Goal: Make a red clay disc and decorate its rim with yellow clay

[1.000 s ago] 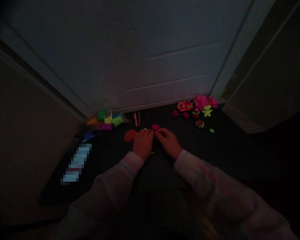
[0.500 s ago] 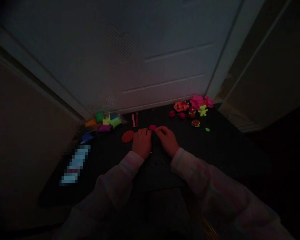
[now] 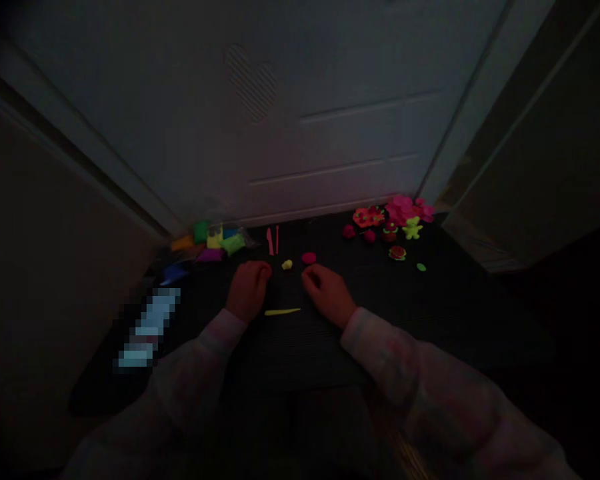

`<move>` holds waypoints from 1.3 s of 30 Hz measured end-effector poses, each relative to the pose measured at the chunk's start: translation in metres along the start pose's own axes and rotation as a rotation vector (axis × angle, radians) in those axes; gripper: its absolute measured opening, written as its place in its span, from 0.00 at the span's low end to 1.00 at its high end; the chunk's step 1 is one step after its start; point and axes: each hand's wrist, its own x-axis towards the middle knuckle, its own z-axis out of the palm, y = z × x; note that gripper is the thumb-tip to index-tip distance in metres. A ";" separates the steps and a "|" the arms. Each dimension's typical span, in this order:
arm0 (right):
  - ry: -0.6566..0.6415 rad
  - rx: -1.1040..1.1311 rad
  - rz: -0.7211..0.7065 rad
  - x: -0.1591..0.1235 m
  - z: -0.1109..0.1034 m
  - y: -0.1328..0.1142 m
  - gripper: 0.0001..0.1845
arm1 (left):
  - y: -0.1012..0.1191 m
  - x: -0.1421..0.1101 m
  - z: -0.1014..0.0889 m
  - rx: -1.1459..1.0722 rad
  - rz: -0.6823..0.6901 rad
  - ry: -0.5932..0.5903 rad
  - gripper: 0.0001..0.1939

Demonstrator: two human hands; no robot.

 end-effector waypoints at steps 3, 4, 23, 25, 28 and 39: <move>-0.011 -0.245 -0.115 0.002 0.009 -0.009 0.10 | 0.003 -0.009 0.003 0.093 0.132 -0.020 0.11; -0.014 -0.326 -0.145 0.003 0.013 -0.012 0.10 | 0.006 -0.011 0.005 0.121 0.178 -0.028 0.11; -0.144 -0.754 -0.400 0.024 0.024 -0.028 0.13 | -0.018 -0.005 0.008 -0.269 -0.133 0.125 0.09; -0.188 -0.856 -0.484 0.024 0.032 -0.028 0.13 | -0.022 -0.005 0.009 -0.301 -0.171 0.154 0.10; -0.205 -0.919 -0.522 0.022 0.037 -0.023 0.14 | -0.024 -0.004 0.011 -0.334 -0.179 0.165 0.11; 0.043 -0.320 -0.131 0.023 0.022 -0.012 0.15 | -0.027 -0.003 0.011 -0.453 -0.271 0.229 0.11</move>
